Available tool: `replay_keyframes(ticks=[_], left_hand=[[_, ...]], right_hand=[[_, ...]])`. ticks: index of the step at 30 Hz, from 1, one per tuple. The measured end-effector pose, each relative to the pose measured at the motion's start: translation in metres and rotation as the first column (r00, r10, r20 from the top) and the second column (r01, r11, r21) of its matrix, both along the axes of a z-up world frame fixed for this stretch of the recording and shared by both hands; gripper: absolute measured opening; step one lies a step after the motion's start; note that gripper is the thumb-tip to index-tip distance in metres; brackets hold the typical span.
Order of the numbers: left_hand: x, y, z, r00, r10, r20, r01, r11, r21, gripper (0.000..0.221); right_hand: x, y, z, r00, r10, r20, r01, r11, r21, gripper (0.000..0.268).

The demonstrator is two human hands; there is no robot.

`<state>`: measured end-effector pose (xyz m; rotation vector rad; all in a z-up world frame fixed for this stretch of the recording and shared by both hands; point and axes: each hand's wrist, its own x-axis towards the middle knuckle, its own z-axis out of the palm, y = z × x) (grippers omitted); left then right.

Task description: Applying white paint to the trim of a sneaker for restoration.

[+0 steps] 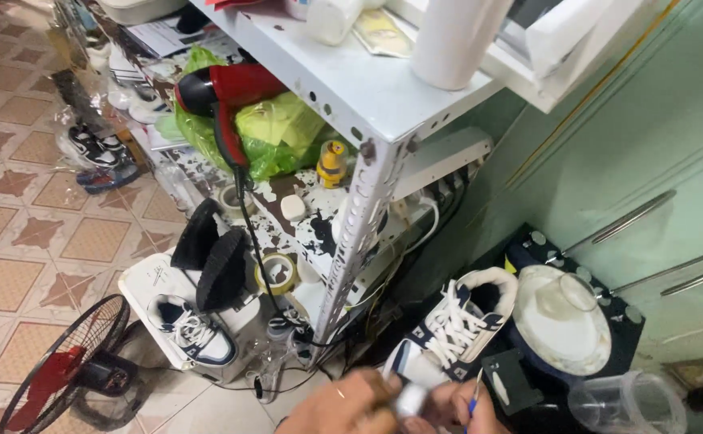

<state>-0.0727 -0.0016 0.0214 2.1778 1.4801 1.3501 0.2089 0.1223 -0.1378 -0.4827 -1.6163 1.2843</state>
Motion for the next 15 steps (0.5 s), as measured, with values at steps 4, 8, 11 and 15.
replay_keyframes(ticks=[4, 8, 11, 15], left_hand=[[-0.053, 0.024, -0.009, 0.963, -0.033, 0.269, -0.063, 0.938, 0.341, 0.044], [-0.105, 0.043, -0.005, 0.734, 0.306, 0.607, -0.405, 0.914, 0.029, 0.054], [-0.147, 0.078, 0.017, 0.671, 0.243, 0.701, -0.375, 0.926, 0.039, 0.057], [-0.21, 0.123, 0.006, 0.781, 0.257, 0.57, -0.352, 0.934, 0.062, 0.055]], right_hand=[[-0.052, -0.025, 0.154, 0.976, 0.009, 0.216, -0.084, 0.937, 0.339, 0.047], [-0.027, -0.051, 0.181, 0.801, -0.519, 0.299, 0.57, 0.813, -0.117, 0.031], [0.017, -0.057, 0.167, 0.707, -0.63, 0.321, 0.697, 0.695, -0.173, 0.032], [0.073, -0.063, 0.141, 0.581, -0.693, 0.427, 0.808, 0.556, -0.196, 0.029]])
